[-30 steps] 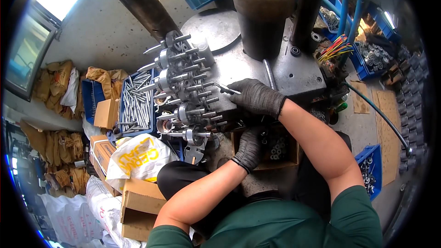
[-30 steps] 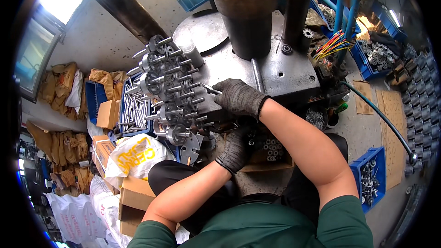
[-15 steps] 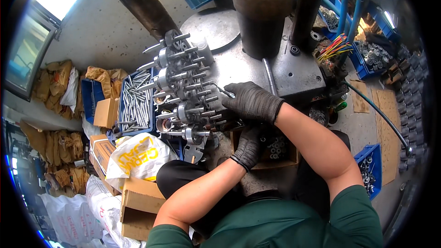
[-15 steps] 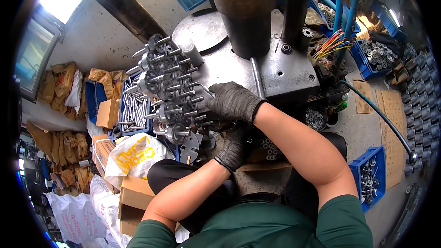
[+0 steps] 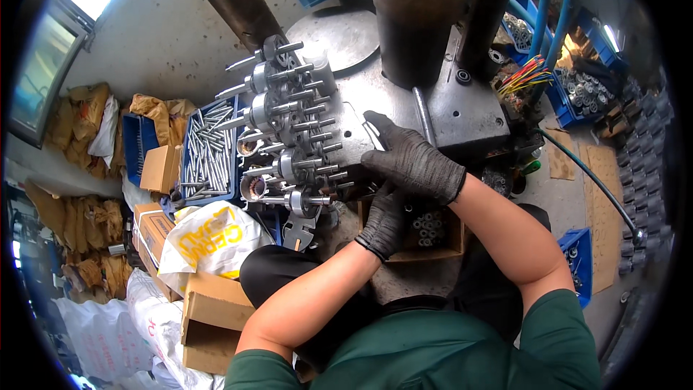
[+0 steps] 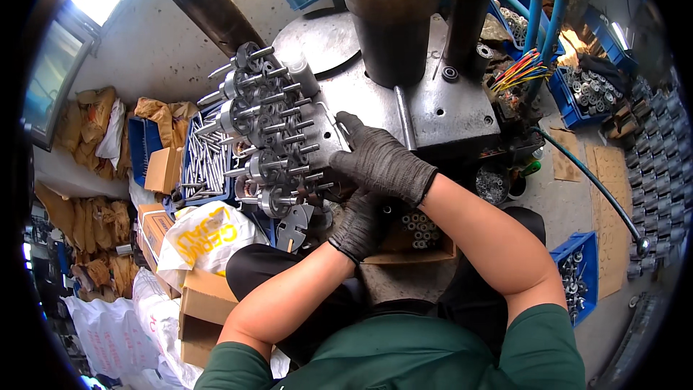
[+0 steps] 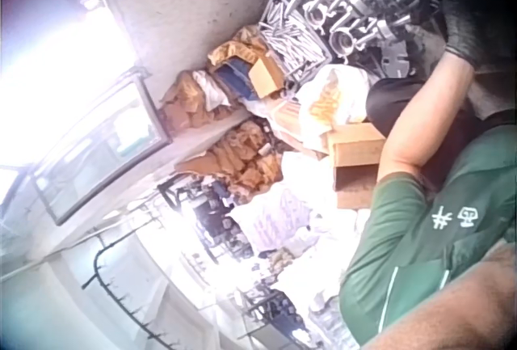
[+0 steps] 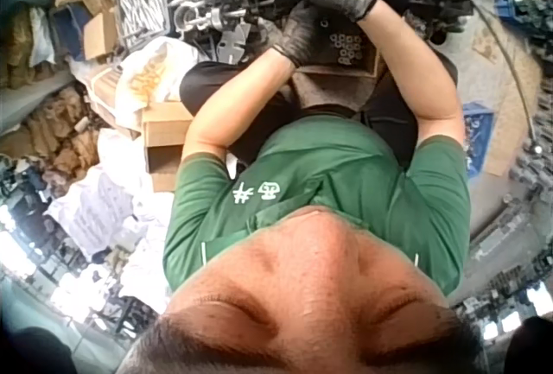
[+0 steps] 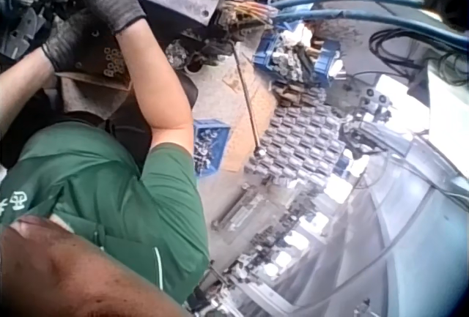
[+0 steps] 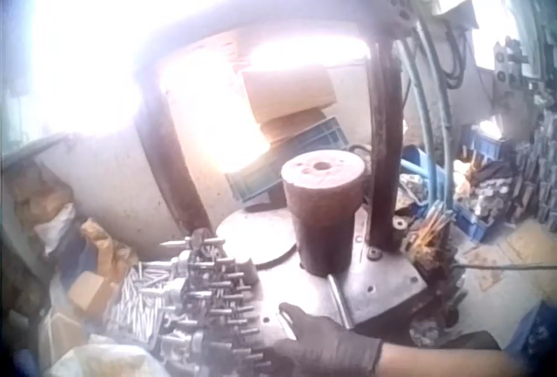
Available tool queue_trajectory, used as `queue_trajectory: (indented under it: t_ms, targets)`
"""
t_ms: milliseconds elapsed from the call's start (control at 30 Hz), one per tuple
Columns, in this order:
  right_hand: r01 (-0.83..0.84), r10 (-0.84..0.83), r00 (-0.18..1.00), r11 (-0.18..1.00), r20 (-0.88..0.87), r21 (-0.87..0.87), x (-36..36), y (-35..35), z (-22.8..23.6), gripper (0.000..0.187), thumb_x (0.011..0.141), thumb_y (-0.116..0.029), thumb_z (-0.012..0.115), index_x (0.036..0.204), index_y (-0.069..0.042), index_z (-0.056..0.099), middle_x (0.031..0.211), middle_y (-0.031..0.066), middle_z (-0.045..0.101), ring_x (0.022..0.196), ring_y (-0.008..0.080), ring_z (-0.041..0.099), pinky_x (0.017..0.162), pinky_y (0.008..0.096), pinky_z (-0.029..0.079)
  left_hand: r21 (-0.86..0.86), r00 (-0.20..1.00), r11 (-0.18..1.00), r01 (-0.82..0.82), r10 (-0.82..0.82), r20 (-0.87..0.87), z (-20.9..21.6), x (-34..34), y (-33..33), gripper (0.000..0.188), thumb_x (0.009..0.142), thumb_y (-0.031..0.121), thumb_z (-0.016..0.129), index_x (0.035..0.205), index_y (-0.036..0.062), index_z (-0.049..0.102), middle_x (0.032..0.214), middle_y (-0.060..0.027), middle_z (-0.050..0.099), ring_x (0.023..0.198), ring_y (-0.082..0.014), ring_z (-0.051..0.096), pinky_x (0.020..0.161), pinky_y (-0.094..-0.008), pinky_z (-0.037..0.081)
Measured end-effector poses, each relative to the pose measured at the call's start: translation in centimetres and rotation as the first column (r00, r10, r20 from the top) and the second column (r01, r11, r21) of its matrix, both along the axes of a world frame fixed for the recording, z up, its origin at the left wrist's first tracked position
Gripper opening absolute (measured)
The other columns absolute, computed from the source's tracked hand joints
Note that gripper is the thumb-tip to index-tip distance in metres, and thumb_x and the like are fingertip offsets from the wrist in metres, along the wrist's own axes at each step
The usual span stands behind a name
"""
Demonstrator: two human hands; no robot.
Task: The person sits on the floor in a workshop and uses pliers to attach small metal rings to a series of vertical metal rods mounted on a machine. The person repeatedly picks rings from a cardboard box and secures them onto the rods.
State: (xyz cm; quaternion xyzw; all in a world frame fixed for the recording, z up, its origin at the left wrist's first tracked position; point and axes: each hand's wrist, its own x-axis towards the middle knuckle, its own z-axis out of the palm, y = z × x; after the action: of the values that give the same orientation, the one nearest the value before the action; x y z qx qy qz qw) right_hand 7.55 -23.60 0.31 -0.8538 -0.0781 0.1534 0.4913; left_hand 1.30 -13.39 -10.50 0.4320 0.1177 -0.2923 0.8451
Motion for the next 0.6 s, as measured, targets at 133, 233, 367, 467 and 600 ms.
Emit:
queue_trajectory:
  t_ms: [133, 233, 367, 467, 600]
  targets:
    - [0.090, -0.072, 0.995, 0.934, -0.066, 0.346, -1.5, -3.4, 0.0, 0.057, 0.080, -0.009, 0.071, 0.133, -0.003, 0.052, 0.101, 0.0033, 0.059, 0.091, 0.0128, 0.056, 0.083, 0.0294, 0.051, -0.104, 0.998, 0.993, -0.062, 0.059, -0.033, 0.6, 0.3, 1.3, 0.025, 0.099, 0.014, 0.061, 0.124, 0.0083, 0.063, 0.108, -0.0056, 0.066, 0.095, -0.0153, 0.063, 0.082, -0.0299, 0.055]
    - [0.097, -0.101, 0.995, 0.924, -0.007, 0.371, -2.1, -5.6, -0.3, 0.046, 0.080, -0.006, 0.071, 0.121, -0.001, 0.052, 0.090, 0.0042, 0.060, 0.083, 0.0123, 0.059, 0.076, 0.0293, 0.054, -0.058, 0.997, 0.996, -0.062, 0.064, 0.039, 1.5, 0.8, 1.8, 0.020, 0.099, 0.014, 0.064, 0.119, 0.0080, 0.065, 0.100, -0.0016, 0.066, 0.081, -0.0102, 0.061, 0.071, -0.0233, 0.053]
    - [0.077, -0.065, 0.997, 0.931, -0.045, 0.358, -3.4, -7.0, -0.8, 0.040, 0.083, -0.005, 0.073, 0.117, -0.001, 0.052, 0.092, 0.0043, 0.063, 0.087, 0.0116, 0.061, 0.082, 0.0291, 0.054, -0.015, 0.991, 0.994, -0.105, 0.106, 0.082, 2.7, 0.6, 1.7, 0.022, 0.098, 0.014, 0.068, 0.118, 0.0079, 0.065, 0.096, -0.0004, 0.066, 0.078, -0.0082, 0.060, 0.070, -0.0216, 0.053]
    - [0.073, -0.053, 0.996, 0.936, -0.069, 0.344, -4.4, -7.2, -1.0, 0.037, 0.084, -0.007, 0.074, 0.115, -0.003, 0.054, 0.092, 0.0033, 0.064, 0.087, 0.0109, 0.062, 0.081, 0.0292, 0.054, 0.014, 0.989, 0.997, -0.076, 0.073, 0.125, 2.9, 0.6, 1.5, 0.024, 0.096, 0.014, 0.070, 0.119, 0.0075, 0.065, 0.093, -0.0007, 0.067, 0.077, -0.0080, 0.061, 0.070, -0.0223, 0.053]
    - [0.086, -0.069, 0.995, 0.956, -0.072, 0.281, -5.2, -6.7, -0.2, 0.030, 0.085, -0.006, 0.071, 0.110, -0.004, 0.056, 0.091, 0.0034, 0.064, 0.085, 0.0101, 0.061, 0.078, 0.0294, 0.053, 0.054, 0.984, 0.998, -0.039, 0.029, 0.173, 3.2, 0.3, 1.2, 0.025, 0.097, 0.017, 0.070, 0.119, 0.0048, 0.066, 0.094, -0.0019, 0.070, 0.078, -0.0092, 0.064, 0.070, -0.0230, 0.054]
